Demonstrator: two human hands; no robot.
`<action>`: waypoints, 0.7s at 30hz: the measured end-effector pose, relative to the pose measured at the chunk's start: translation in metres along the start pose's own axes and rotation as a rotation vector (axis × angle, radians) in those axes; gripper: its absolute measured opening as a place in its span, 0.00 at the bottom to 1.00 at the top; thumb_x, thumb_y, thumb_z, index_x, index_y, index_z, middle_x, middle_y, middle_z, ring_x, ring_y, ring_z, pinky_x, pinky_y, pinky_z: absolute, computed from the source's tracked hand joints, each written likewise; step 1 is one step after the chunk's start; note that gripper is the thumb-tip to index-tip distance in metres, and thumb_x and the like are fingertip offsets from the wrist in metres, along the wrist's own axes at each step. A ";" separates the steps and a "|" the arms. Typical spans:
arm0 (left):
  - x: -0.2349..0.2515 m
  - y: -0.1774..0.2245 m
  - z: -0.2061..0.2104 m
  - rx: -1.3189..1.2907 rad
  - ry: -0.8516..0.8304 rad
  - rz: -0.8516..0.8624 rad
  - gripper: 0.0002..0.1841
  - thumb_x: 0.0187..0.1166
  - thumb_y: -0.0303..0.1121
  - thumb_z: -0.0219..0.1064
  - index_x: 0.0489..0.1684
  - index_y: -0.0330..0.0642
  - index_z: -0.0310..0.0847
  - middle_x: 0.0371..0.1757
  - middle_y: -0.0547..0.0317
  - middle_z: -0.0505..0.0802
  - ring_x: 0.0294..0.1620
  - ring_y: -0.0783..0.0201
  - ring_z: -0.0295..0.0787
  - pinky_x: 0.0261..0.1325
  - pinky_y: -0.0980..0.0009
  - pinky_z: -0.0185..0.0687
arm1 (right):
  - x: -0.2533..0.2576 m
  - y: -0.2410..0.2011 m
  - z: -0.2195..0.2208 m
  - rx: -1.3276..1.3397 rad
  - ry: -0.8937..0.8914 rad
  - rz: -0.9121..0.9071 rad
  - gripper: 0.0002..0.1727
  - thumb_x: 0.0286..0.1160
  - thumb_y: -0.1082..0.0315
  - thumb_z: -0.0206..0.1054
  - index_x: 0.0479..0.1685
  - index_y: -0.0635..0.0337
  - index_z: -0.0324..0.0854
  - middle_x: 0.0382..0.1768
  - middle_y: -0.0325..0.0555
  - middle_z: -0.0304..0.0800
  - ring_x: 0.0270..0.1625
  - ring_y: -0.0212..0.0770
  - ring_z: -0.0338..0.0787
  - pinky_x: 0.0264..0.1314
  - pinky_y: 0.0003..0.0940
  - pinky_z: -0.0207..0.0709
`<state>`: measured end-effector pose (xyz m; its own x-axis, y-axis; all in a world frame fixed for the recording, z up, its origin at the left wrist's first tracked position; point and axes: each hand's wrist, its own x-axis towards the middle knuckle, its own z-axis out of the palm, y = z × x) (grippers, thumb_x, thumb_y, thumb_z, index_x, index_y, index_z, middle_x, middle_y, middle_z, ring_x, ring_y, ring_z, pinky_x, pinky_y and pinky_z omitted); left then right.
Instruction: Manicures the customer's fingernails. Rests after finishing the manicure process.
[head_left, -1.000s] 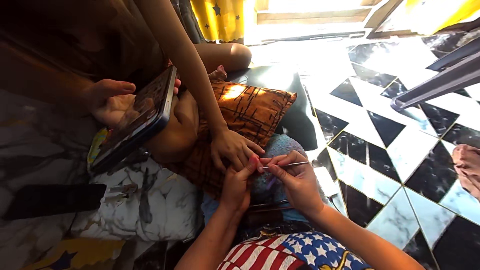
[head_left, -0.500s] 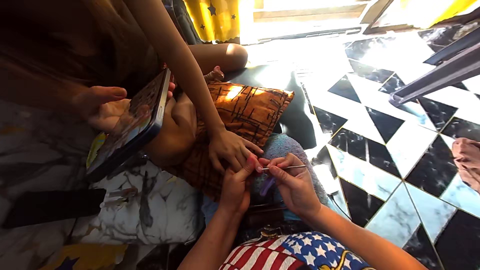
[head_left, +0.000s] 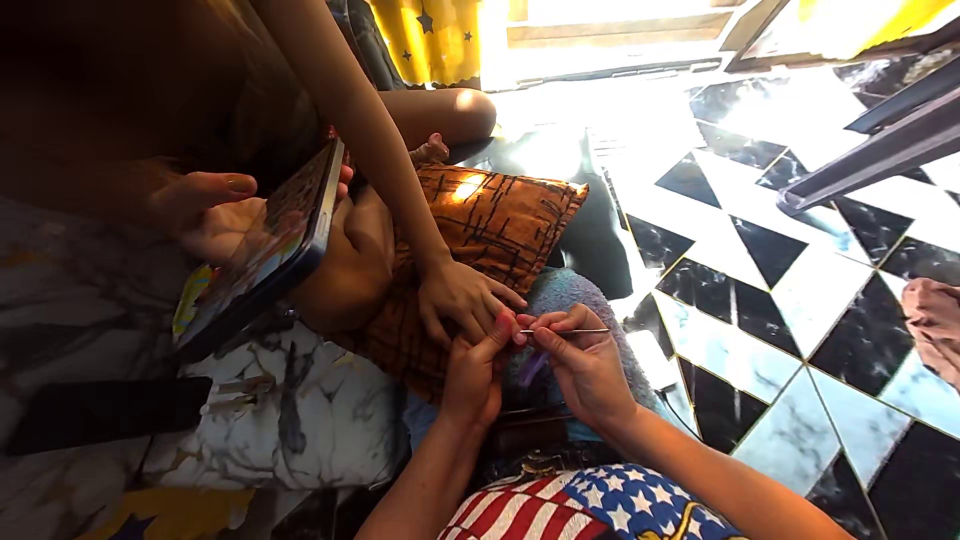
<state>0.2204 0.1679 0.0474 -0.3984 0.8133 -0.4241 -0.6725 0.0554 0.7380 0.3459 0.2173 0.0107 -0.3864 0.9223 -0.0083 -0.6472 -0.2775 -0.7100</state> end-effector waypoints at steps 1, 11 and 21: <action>0.000 0.000 0.000 -0.002 0.006 -0.003 0.08 0.84 0.24 0.62 0.36 0.32 0.87 0.30 0.51 0.92 0.31 0.67 0.90 0.41 0.73 0.88 | 0.001 0.000 0.001 -0.008 0.002 -0.003 0.10 0.65 0.85 0.75 0.36 0.60 0.84 0.44 0.56 0.95 0.52 0.48 0.97 0.58 0.40 0.91; 0.000 0.000 -0.001 0.002 0.001 -0.009 0.08 0.84 0.23 0.62 0.36 0.32 0.86 0.31 0.51 0.92 0.33 0.66 0.90 0.44 0.72 0.89 | 0.003 -0.009 -0.001 -0.159 -0.036 0.006 0.10 0.66 0.85 0.74 0.37 0.62 0.81 0.44 0.57 0.95 0.51 0.49 0.97 0.57 0.40 0.91; -0.001 -0.002 -0.001 0.012 -0.015 -0.012 0.08 0.84 0.24 0.62 0.39 0.30 0.86 0.33 0.50 0.94 0.35 0.65 0.92 0.47 0.71 0.90 | 0.008 -0.018 -0.001 -0.337 -0.090 -0.035 0.11 0.66 0.86 0.73 0.39 0.64 0.78 0.44 0.56 0.95 0.49 0.47 0.97 0.54 0.38 0.92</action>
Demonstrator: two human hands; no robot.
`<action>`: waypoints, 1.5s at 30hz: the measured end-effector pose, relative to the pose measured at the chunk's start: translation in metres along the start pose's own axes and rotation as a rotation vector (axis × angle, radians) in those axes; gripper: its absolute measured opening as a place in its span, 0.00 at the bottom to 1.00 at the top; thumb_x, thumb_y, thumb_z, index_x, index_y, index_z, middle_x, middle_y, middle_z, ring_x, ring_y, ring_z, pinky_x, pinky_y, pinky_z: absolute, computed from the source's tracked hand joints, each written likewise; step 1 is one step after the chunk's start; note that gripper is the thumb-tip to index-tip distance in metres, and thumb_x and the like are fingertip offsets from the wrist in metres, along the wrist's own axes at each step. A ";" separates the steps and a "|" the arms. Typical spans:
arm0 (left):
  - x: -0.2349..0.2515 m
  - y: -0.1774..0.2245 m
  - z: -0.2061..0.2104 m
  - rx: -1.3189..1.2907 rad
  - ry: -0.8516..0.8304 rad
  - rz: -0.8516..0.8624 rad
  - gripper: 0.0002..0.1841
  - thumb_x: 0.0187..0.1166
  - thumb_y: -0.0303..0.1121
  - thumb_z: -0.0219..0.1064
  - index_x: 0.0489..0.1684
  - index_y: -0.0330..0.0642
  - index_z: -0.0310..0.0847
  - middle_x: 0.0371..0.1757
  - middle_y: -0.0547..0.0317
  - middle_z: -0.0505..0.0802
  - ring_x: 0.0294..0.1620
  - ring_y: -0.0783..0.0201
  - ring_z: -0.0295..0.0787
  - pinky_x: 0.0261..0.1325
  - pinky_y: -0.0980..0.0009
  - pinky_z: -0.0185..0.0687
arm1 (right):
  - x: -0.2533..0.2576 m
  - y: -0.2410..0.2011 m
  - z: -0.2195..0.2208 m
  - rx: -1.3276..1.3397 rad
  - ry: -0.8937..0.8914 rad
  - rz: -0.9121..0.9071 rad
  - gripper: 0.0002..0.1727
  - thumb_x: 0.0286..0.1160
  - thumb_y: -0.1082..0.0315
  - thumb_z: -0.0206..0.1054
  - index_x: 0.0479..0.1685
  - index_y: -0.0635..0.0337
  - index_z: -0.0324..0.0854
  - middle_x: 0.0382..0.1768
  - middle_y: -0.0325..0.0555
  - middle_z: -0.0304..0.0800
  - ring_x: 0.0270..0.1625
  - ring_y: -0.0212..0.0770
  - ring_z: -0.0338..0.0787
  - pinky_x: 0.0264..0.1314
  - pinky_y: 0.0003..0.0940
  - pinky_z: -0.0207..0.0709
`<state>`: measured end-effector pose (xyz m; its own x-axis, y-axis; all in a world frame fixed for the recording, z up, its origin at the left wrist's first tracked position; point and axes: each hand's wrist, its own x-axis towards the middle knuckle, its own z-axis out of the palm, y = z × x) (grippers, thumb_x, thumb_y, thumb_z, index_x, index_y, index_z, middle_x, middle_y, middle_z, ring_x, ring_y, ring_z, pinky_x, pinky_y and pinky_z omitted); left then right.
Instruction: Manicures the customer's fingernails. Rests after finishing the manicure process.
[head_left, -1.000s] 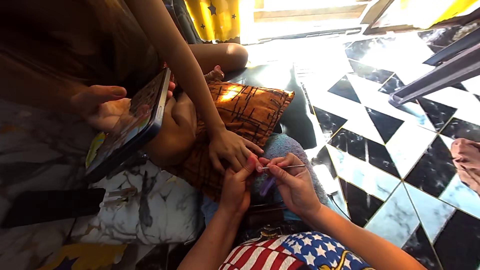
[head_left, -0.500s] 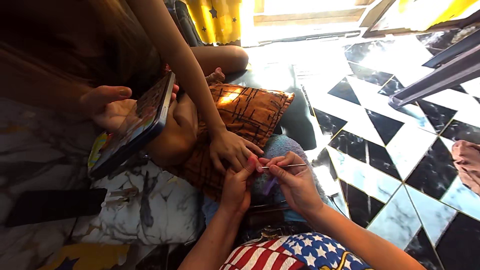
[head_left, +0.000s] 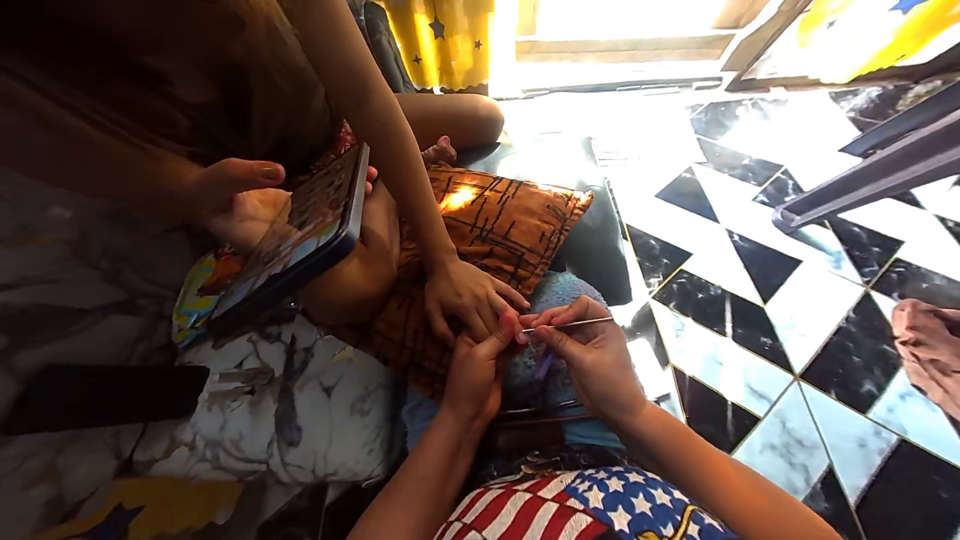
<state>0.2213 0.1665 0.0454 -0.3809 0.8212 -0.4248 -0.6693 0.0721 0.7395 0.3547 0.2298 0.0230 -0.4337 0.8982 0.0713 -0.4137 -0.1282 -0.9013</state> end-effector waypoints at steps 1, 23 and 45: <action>0.000 0.001 0.001 0.000 -0.002 0.001 0.08 0.85 0.24 0.62 0.39 0.31 0.87 0.33 0.51 0.94 0.35 0.65 0.91 0.46 0.71 0.89 | 0.001 -0.001 0.000 -0.019 -0.006 -0.005 0.11 0.66 0.86 0.72 0.39 0.64 0.78 0.44 0.56 0.95 0.48 0.47 0.97 0.54 0.37 0.92; 0.001 0.001 -0.002 0.045 0.031 0.011 0.08 0.84 0.20 0.60 0.36 0.33 0.84 0.31 0.54 0.92 0.34 0.66 0.91 0.48 0.71 0.90 | 0.007 -0.019 0.002 -0.474 -0.180 -0.180 0.09 0.67 0.82 0.73 0.39 0.62 0.80 0.42 0.46 0.97 0.48 0.40 0.98 0.53 0.35 0.94; 0.003 -0.009 0.005 0.005 0.085 0.090 0.04 0.75 0.16 0.68 0.39 0.32 0.83 0.32 0.54 0.93 0.35 0.67 0.91 0.48 0.72 0.90 | 0.000 -0.018 0.006 -0.612 -0.112 -0.336 0.05 0.69 0.76 0.74 0.35 0.64 0.81 0.40 0.45 0.96 0.44 0.33 0.97 0.49 0.26 0.93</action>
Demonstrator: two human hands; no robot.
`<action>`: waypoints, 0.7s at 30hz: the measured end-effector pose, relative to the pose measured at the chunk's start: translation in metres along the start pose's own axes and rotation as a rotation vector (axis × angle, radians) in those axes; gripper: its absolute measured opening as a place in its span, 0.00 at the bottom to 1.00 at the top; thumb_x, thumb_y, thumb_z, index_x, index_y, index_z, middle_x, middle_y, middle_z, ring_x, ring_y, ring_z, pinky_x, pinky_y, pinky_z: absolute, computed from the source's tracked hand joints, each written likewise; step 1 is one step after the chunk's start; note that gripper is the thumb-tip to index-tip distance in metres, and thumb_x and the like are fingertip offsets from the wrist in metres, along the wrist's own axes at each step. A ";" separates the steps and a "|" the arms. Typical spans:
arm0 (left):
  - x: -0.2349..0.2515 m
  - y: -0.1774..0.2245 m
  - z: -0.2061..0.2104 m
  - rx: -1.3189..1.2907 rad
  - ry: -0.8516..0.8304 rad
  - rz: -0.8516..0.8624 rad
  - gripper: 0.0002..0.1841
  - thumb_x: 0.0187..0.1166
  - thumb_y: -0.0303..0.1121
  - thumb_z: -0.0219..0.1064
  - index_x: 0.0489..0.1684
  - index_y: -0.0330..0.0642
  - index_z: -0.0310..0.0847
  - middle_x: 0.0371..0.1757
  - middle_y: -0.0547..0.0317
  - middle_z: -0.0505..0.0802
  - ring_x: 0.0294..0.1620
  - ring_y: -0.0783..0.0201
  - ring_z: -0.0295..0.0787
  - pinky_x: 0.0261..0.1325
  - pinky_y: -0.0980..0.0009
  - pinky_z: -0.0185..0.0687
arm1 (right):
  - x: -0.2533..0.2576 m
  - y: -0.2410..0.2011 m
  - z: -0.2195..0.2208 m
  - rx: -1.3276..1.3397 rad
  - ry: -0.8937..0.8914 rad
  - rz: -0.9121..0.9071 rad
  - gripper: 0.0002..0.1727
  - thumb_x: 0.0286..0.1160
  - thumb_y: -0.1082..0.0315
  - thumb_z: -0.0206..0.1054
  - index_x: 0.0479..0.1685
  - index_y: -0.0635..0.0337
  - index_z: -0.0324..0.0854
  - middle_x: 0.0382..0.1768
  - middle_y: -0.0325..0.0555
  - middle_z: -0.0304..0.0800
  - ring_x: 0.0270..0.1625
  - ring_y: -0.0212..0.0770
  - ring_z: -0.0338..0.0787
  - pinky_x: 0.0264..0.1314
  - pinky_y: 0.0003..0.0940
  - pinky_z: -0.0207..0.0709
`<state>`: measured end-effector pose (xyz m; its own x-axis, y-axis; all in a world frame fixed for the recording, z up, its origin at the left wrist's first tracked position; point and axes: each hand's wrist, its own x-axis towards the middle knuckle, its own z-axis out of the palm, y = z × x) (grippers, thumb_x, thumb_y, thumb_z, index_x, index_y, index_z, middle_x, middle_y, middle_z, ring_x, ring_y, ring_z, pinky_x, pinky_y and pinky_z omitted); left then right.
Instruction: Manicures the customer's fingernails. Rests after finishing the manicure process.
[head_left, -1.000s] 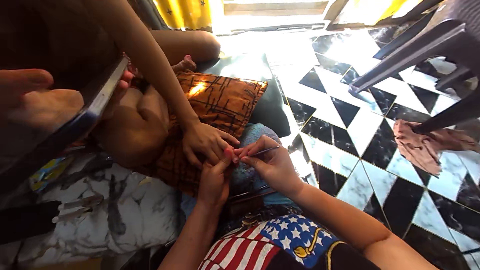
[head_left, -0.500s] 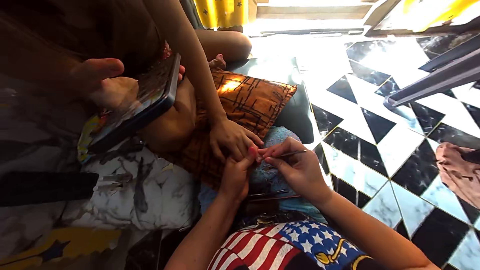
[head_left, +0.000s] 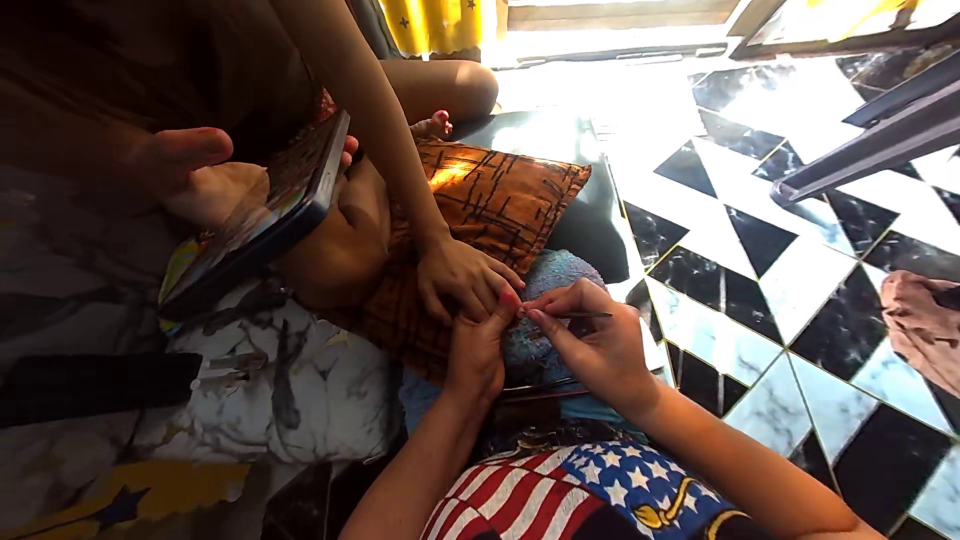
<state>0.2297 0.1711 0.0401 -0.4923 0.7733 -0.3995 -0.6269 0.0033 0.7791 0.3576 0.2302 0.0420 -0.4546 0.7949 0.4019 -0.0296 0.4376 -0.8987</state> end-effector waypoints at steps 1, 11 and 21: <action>0.000 0.000 0.000 0.005 0.004 0.003 0.04 0.75 0.15 0.68 0.39 0.32 0.83 0.32 0.54 0.93 0.35 0.67 0.91 0.48 0.72 0.90 | 0.000 0.001 0.001 -0.008 0.003 -0.008 0.05 0.69 0.76 0.74 0.35 0.64 0.82 0.41 0.45 0.96 0.43 0.32 0.97 0.48 0.26 0.93; 0.000 0.000 -0.001 -0.006 0.017 -0.007 0.04 0.75 0.15 0.68 0.38 0.32 0.83 0.31 0.53 0.92 0.32 0.66 0.91 0.47 0.71 0.90 | 0.003 0.005 -0.002 0.165 0.061 0.210 0.08 0.67 0.77 0.76 0.36 0.60 0.81 0.39 0.43 0.97 0.36 0.36 0.96 0.42 0.31 0.93; 0.001 0.000 -0.001 -0.008 0.005 0.000 0.03 0.76 0.15 0.67 0.37 0.32 0.83 0.31 0.53 0.92 0.33 0.66 0.91 0.48 0.71 0.90 | 0.001 0.007 0.003 0.073 0.071 0.107 0.08 0.67 0.76 0.76 0.36 0.60 0.80 0.39 0.42 0.96 0.37 0.33 0.96 0.42 0.28 0.93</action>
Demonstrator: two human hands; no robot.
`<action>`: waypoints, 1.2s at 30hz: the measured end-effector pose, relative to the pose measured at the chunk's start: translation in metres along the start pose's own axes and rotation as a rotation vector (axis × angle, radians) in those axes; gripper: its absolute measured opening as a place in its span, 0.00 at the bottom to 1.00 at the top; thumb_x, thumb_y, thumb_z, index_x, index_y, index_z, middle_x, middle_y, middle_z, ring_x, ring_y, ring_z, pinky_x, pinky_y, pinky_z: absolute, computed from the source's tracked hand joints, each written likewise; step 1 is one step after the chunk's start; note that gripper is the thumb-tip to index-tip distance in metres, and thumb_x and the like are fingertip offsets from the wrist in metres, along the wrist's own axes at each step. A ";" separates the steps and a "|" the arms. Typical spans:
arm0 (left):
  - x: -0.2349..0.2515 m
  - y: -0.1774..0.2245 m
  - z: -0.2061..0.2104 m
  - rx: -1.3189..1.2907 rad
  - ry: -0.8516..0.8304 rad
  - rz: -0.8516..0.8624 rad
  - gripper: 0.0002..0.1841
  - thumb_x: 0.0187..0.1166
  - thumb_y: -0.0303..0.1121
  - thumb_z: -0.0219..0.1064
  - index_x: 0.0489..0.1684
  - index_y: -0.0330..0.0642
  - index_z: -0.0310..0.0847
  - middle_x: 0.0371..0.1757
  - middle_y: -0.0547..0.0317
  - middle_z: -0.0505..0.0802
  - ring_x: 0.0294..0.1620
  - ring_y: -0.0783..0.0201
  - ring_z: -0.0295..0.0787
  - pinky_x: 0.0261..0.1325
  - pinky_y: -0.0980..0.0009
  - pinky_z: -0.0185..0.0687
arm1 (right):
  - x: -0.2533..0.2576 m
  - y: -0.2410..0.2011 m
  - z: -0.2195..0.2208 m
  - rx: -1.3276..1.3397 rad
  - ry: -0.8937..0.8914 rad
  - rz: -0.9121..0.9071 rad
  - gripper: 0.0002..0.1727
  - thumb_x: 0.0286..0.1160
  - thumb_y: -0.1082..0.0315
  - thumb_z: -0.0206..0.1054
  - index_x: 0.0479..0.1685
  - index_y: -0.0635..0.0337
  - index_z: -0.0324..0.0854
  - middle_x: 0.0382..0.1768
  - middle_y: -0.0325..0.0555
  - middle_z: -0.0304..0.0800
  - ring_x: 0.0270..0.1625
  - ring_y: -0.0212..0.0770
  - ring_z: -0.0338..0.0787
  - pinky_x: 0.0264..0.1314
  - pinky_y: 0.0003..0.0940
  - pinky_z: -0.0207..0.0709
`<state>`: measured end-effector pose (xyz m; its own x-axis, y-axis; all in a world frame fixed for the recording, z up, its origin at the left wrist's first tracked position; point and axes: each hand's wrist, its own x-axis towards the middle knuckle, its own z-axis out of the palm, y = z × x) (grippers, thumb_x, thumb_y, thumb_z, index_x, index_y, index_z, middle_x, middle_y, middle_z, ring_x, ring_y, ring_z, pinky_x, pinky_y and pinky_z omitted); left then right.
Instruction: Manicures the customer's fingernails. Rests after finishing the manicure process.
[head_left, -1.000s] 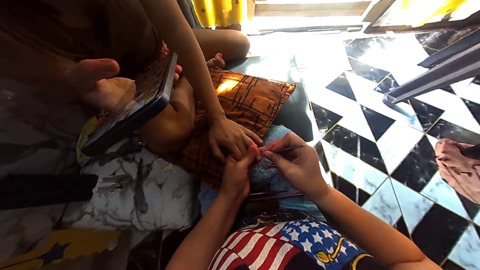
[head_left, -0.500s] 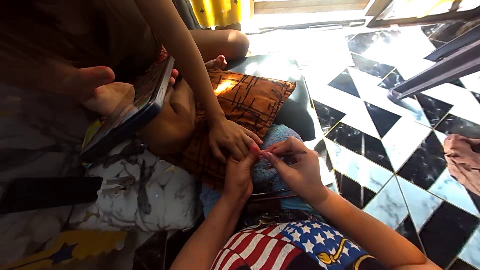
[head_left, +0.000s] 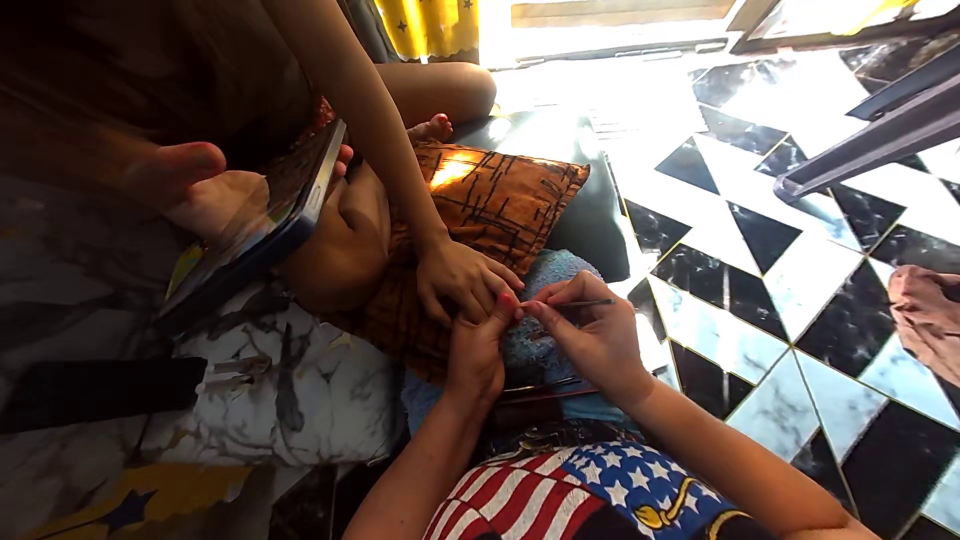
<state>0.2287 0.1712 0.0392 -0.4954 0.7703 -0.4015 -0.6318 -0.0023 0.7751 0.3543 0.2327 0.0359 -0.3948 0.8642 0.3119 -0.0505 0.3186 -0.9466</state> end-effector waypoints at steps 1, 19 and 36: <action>0.000 0.000 0.000 0.000 -0.005 -0.003 0.03 0.76 0.16 0.67 0.36 0.31 0.84 0.31 0.52 0.92 0.33 0.66 0.90 0.48 0.71 0.89 | 0.001 -0.001 -0.002 0.013 -0.004 0.049 0.08 0.67 0.76 0.76 0.35 0.59 0.80 0.38 0.41 0.96 0.36 0.33 0.96 0.41 0.28 0.93; -0.004 0.006 -0.001 0.021 -0.047 -0.020 0.06 0.84 0.21 0.62 0.38 0.32 0.83 0.31 0.53 0.92 0.34 0.66 0.91 0.48 0.71 0.89 | 0.022 0.006 0.004 0.500 -0.191 0.096 0.05 0.79 0.73 0.68 0.44 0.53 0.77 0.42 0.42 0.86 0.34 0.31 0.86 0.37 0.28 0.86; -0.022 0.028 -0.009 0.209 -0.098 -0.086 0.05 0.84 0.24 0.63 0.46 0.29 0.78 0.36 0.49 0.93 0.38 0.61 0.93 0.51 0.66 0.91 | 0.032 0.012 -0.100 -0.425 -0.027 0.221 0.08 0.73 0.71 0.73 0.44 0.65 0.81 0.34 0.46 0.89 0.33 0.36 0.89 0.41 0.37 0.84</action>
<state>0.2164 0.1484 0.0652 -0.3787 0.8202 -0.4288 -0.5271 0.1897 0.8284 0.4328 0.3031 0.0424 -0.3775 0.9206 0.0999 0.4144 0.2644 -0.8708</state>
